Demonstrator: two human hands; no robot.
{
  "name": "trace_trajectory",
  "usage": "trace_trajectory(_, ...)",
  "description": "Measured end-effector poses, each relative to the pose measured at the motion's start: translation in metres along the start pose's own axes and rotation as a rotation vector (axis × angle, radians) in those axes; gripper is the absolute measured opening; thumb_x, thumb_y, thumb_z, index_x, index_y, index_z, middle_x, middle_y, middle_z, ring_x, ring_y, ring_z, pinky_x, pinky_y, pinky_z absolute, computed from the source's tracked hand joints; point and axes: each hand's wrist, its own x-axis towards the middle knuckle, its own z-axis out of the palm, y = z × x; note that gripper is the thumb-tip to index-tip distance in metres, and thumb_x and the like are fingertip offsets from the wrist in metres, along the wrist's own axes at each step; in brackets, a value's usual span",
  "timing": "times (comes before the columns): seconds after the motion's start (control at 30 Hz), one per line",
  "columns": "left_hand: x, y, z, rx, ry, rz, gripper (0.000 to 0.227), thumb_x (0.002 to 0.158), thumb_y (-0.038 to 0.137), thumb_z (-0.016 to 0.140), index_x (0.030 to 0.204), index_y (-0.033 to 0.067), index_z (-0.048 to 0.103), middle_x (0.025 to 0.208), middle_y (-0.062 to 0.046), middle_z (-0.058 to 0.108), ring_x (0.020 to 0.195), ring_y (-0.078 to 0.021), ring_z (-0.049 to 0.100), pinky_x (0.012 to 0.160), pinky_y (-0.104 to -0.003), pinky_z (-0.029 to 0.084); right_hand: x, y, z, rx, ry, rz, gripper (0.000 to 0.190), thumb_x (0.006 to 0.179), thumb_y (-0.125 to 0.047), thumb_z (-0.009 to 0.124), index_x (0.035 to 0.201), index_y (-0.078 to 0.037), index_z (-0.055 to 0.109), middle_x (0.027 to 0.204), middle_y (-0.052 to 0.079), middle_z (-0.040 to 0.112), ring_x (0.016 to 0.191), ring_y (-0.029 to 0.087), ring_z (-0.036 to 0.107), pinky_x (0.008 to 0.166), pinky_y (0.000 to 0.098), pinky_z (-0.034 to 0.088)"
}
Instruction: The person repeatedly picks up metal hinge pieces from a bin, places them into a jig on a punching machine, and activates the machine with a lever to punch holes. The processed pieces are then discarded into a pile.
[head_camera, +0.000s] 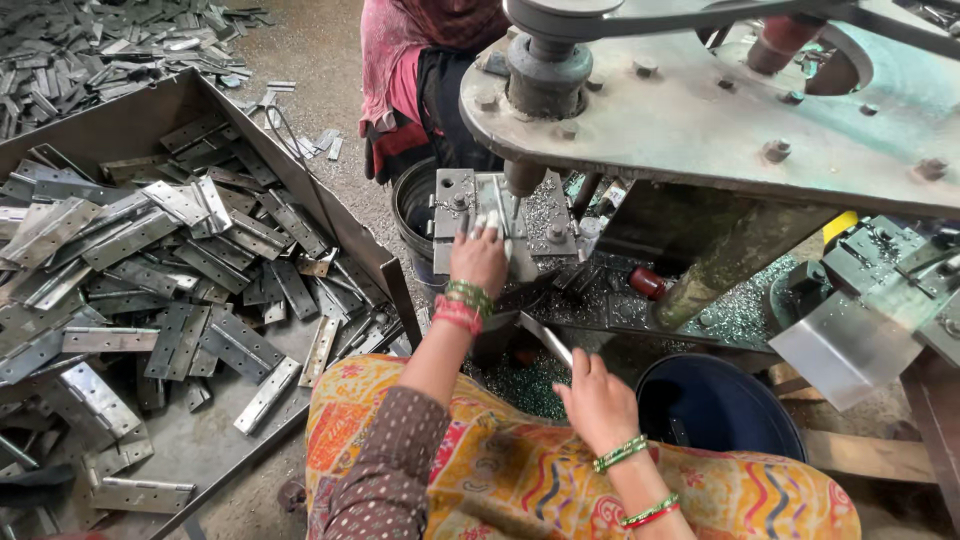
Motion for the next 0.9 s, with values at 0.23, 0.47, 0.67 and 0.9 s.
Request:
trace_trajectory(0.23,-0.103,0.04,-0.05,0.046,0.2,0.095,0.034,0.086,0.018,0.06,0.118,0.0071,0.066,0.128,-0.01,0.063,0.13,-0.0276,0.056,0.107,-0.049,0.038,0.011,-0.011,-0.008,-0.052,0.054,-0.007,0.046,0.084,-0.04,0.076,0.113,-0.012,0.055,0.094,0.01,0.069,0.079,0.031,0.073,0.062,0.0427,0.059)
trace_trajectory(0.47,-0.082,0.033,-0.075,-0.349,0.181,0.081,0.014,0.099,0.014,0.063,0.11,0.006,0.061,0.114,-0.011,0.061,0.1,-0.0287,0.064,0.088,-0.046,0.053,0.012,-0.005,-0.002,-0.061,0.107,-0.022,0.047,0.083,-0.04,0.076,0.113,-0.01,0.055,0.093,0.011,0.068,0.075,0.032,0.073,0.058,0.043,0.059)
trace_trajectory(0.67,-0.036,0.033,-0.073,0.002,0.455,0.042,0.012,0.098,0.012,0.063,0.108,0.0061,0.062,0.111,-0.01,0.061,0.087,-0.025,0.065,0.093,-0.046,0.056,0.011,-0.008,-0.005,-0.058,0.105,-0.017,0.043,0.085,-0.04,0.075,0.11,-0.01,0.055,0.092,0.011,0.067,0.076,0.031,0.073,0.059,0.0423,0.059)
trace_trajectory(0.9,-0.04,0.013,-0.019,0.179,-0.154,-0.058,0.044,0.096,0.027,0.063,0.131,0.0003,0.063,0.14,-0.017,0.057,0.125,-0.0275,0.055,0.091,-0.04,0.05,0.008,-0.01,-0.007,-0.026,0.124,-0.019,0.041,0.083,-0.037,0.076,0.107,-0.011,0.057,0.088,0.01,0.067,0.075,0.03,0.073,0.059,0.0418,0.059)
